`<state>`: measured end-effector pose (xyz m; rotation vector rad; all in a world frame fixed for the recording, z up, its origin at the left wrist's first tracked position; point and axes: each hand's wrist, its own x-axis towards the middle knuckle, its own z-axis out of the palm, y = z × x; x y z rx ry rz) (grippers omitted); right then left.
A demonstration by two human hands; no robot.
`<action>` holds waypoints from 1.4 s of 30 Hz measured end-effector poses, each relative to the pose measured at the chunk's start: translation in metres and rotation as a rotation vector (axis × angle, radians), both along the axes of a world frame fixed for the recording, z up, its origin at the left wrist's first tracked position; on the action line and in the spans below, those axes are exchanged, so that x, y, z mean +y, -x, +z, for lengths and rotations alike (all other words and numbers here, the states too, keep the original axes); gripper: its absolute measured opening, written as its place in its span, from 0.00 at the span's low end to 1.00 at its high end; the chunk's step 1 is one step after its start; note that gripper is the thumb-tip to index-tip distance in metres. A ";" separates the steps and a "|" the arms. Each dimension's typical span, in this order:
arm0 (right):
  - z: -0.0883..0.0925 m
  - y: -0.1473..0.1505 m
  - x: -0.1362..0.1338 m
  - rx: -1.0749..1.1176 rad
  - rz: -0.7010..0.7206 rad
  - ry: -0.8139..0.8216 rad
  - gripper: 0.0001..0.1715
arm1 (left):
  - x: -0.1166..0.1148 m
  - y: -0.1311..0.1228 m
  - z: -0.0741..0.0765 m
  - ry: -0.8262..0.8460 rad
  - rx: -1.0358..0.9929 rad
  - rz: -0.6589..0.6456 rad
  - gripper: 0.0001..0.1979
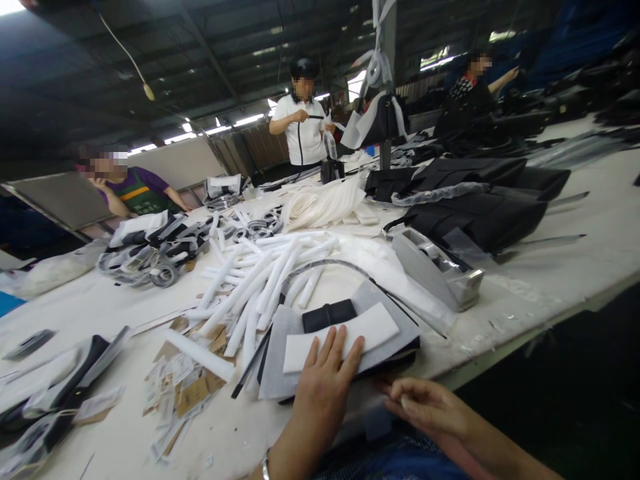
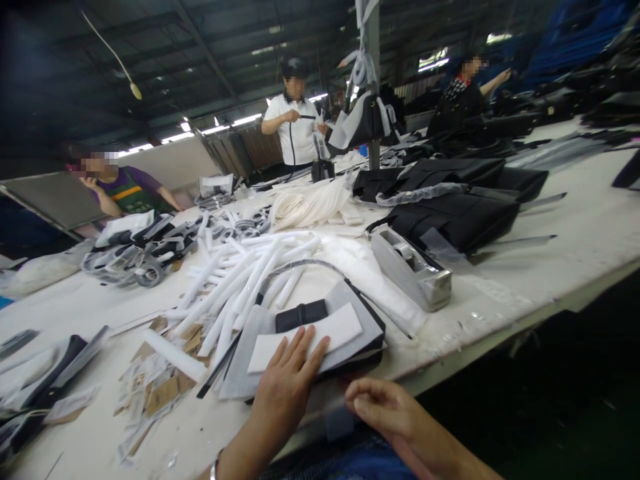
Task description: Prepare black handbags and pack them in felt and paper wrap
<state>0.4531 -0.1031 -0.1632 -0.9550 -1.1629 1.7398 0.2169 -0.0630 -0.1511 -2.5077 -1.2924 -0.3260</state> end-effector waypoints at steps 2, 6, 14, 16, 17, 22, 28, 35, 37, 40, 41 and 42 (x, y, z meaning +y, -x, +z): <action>-0.002 0.007 -0.003 -0.087 -0.007 -0.091 0.23 | 0.000 0.004 0.001 -0.013 -0.005 0.001 0.33; 0.000 0.020 -0.005 -0.100 -0.042 -0.224 0.21 | -0.002 0.013 0.008 0.000 -0.052 0.009 0.36; 0.021 0.019 0.021 -0.426 -0.003 -0.568 0.09 | 0.008 0.029 0.005 -0.093 -0.114 0.048 0.43; 0.019 0.020 0.027 -0.601 -0.093 -0.722 0.08 | 0.011 0.031 0.001 -0.070 -0.076 0.024 0.43; 0.015 0.022 0.028 -0.661 -0.138 -0.807 0.09 | 0.013 0.032 0.000 -0.059 -0.057 0.011 0.42; -0.006 0.042 0.028 -0.823 -0.158 -1.102 0.13 | 0.017 0.033 0.011 -0.007 -0.112 0.038 0.42; -0.018 0.049 0.037 -1.008 0.167 -1.232 0.39 | 0.024 0.035 0.025 0.039 -0.181 0.054 0.41; -0.014 0.003 0.037 -0.784 0.178 -1.133 0.09 | 0.025 0.037 0.023 0.044 -0.241 0.080 0.46; -0.014 -0.002 0.039 -0.768 0.083 -1.147 0.09 | 0.027 0.034 0.024 0.034 -0.257 0.082 0.45; -0.021 0.002 0.048 -0.907 -0.104 -1.185 0.18 | 0.030 0.030 0.024 -0.005 -0.267 0.079 0.44; -0.025 0.005 0.050 -0.973 -0.154 -1.181 0.22 | 0.030 0.030 0.025 -0.016 -0.266 0.077 0.44; -0.029 0.007 0.053 -1.031 -0.185 -1.170 0.26 | 0.031 0.029 0.025 -0.026 -0.265 0.075 0.44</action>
